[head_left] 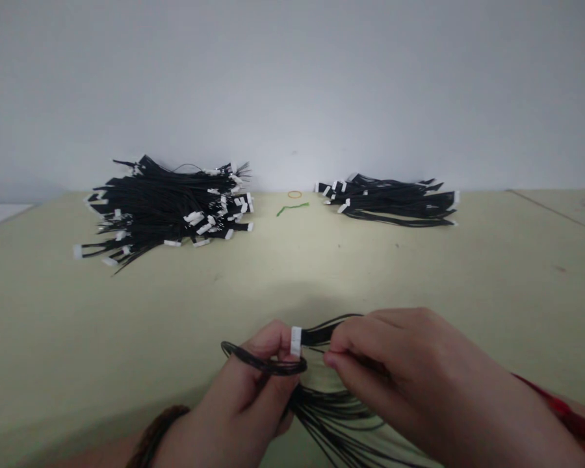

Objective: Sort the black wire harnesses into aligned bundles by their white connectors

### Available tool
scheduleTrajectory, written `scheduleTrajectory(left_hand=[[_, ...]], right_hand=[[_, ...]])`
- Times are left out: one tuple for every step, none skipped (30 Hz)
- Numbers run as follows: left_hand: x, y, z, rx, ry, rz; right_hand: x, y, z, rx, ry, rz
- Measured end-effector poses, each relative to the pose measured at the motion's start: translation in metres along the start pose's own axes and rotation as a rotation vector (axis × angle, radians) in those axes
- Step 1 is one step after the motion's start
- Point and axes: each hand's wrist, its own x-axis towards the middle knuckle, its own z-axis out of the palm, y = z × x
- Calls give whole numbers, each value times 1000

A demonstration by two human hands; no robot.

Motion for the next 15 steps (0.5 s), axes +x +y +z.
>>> scheduleTrajectory(left_hand=[[0, 0, -1, 46, 3, 17], [0, -1, -1, 96, 5, 37], [0, -1, -2, 141, 8, 57], [-1, -2, -2, 178, 10, 72], [-1, -2, -3, 209, 9, 81], [-1, -2, -3, 238, 9, 93], [-1, -2, -4, 277, 16, 110], [-2, -2, -4, 326, 26, 133], [-2, -1, -5, 383, 32, 160], [-3, 0, -5, 439, 33, 191], [-3, 1, -6, 485, 29, 215], [-4, 2, -6, 513, 21, 233], [-4, 2, -6, 521, 10, 241], [-4, 2, -5, 511, -1, 243], [-3, 2, -5, 480, -8, 230]], right_hand=[[0, 0, 1, -9, 16, -12], [0, 0, 1, -18, 32, -26], [-1, -1, 2, -26, 50, -40], [-1, -1, 2, -30, 65, -52], [-2, -1, 2, -32, 78, -63], [-2, -2, 2, -32, 88, -73], [-3, -2, 2, -32, 95, -81], [-3, -3, 1, -35, 104, -89], [-4, -4, 2, -41, 104, -95], [-4, -4, 2, -51, 102, -103], [-5, -5, 4, -65, 101, -111], [-5, -5, 5, -80, 95, -124], [-5, -5, 7, -94, 96, -138], [-4, -5, 9, -107, 93, -147], [-3, -4, 10, -115, 91, -156]])
